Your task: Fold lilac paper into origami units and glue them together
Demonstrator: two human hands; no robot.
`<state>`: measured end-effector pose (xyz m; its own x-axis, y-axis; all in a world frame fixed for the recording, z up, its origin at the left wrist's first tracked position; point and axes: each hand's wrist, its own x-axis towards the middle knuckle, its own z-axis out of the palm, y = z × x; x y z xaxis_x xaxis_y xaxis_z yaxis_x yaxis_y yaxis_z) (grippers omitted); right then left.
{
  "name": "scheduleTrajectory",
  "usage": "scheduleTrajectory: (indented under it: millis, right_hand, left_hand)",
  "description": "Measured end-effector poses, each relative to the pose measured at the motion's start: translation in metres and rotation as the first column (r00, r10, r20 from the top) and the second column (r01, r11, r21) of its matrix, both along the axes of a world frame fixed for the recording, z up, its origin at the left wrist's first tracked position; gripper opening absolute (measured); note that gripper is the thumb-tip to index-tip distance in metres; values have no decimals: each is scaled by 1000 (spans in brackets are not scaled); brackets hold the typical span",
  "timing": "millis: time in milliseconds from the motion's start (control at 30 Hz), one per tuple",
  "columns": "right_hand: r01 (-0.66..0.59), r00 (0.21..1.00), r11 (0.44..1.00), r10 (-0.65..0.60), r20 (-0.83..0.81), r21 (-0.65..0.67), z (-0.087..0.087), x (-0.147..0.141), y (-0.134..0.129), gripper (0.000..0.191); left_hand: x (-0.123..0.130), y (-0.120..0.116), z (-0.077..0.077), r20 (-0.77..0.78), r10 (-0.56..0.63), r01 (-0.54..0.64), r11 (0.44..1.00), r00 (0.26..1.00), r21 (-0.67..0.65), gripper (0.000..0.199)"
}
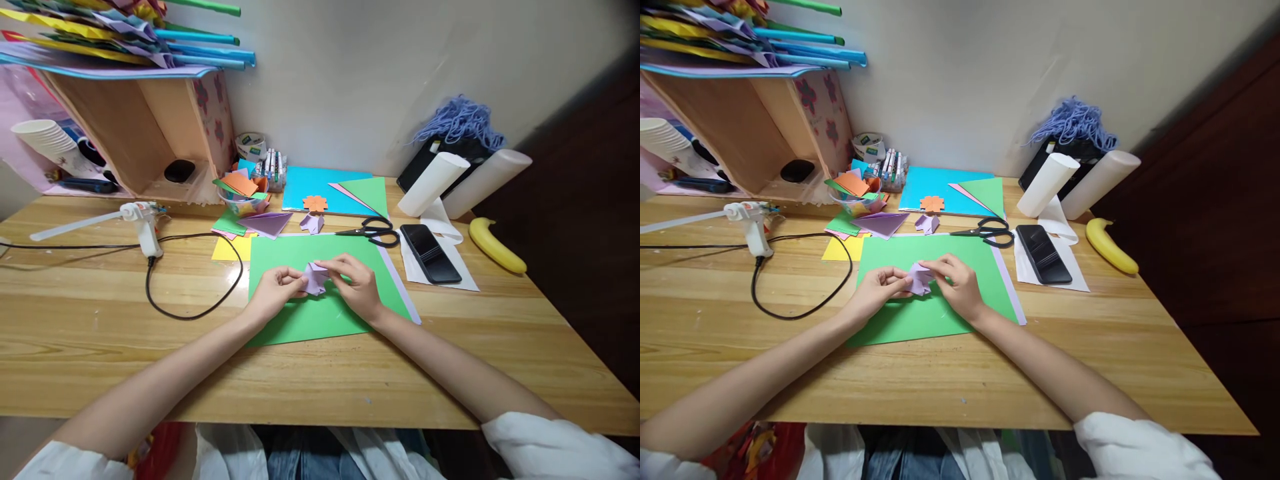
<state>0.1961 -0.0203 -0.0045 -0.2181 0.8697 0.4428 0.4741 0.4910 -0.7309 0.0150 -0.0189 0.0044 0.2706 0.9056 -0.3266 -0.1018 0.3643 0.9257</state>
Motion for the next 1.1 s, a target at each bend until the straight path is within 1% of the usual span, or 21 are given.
scheduleTrajectory:
  millis: [100,200,300,367,400,467,533,600,667,700,733,767,833,900,933,1000,1100]
  right_hand:
    - [-19,980,991,-7,197,129,0,3,0,31]
    - [-19,931,975,-63,360,220,-2,4,0,33]
    - [-41,876,965,-89,473,257,-3,4,-1,35]
    - [-53,858,967,-84,507,250,-4,3,-3,36]
    - [-54,861,970,-76,503,237,-4,3,-3,35]
    - [-44,900,981,-43,435,189,-3,1,-4,35]
    - [-32,959,995,4,285,95,-3,0,-2,35]
    - [-26,994,999,29,102,-33,-3,-1,2,35]
    - [-25,999,991,21,-27,-132,-3,0,5,30]
    - [-22,998,989,14,-56,-147,-3,1,7,26]
    - [-18,998,991,10,-60,-134,-3,1,8,23]
    - [-16,999,995,11,-44,-95,-4,2,8,22]
    - [-24,999,999,22,38,40,-4,3,7,22]
    - [-50,985,978,14,175,200,-5,4,4,27]
    - [-62,967,960,-10,254,274,-5,4,3,28]
    - [-77,910,914,-99,403,399,-6,4,1,31]
    - [-100,810,856,-227,541,508,-6,4,0,35]
  left_hand:
    - [0,0,1,6,-9,9,1000,1000,-12,28]
    - [0,-1,4,10,-14,14,1000,1000,-16,25]
    - [0,-2,6,9,-20,20,999,1000,-24,24]
    - [0,-2,6,-5,-22,22,999,1000,-28,23]
    - [0,-2,6,-13,-19,19,999,1000,-27,23]
    - [0,-2,6,-16,-9,8,1000,1000,-29,22]
    - [0,-1,6,-2,8,-8,999,1000,-38,23]
    - [0,0,6,14,25,-25,999,1000,-46,24]
    - [-1,0,7,20,34,-33,998,999,-45,24]
    - [-1,0,8,18,35,-35,999,999,-42,25]
    - [-1,0,8,16,36,-35,999,999,-40,25]
    - [-1,0,8,14,34,-34,999,999,-38,26]
    - [0,0,8,12,30,-29,999,999,-40,27]
    - [0,0,8,5,25,-25,999,1000,-42,27]
    - [0,0,8,0,24,-24,999,1000,-41,27]
    - [0,0,8,-11,25,-25,999,1000,-43,26]
    - [0,0,8,-13,28,-29,999,1000,-42,26]
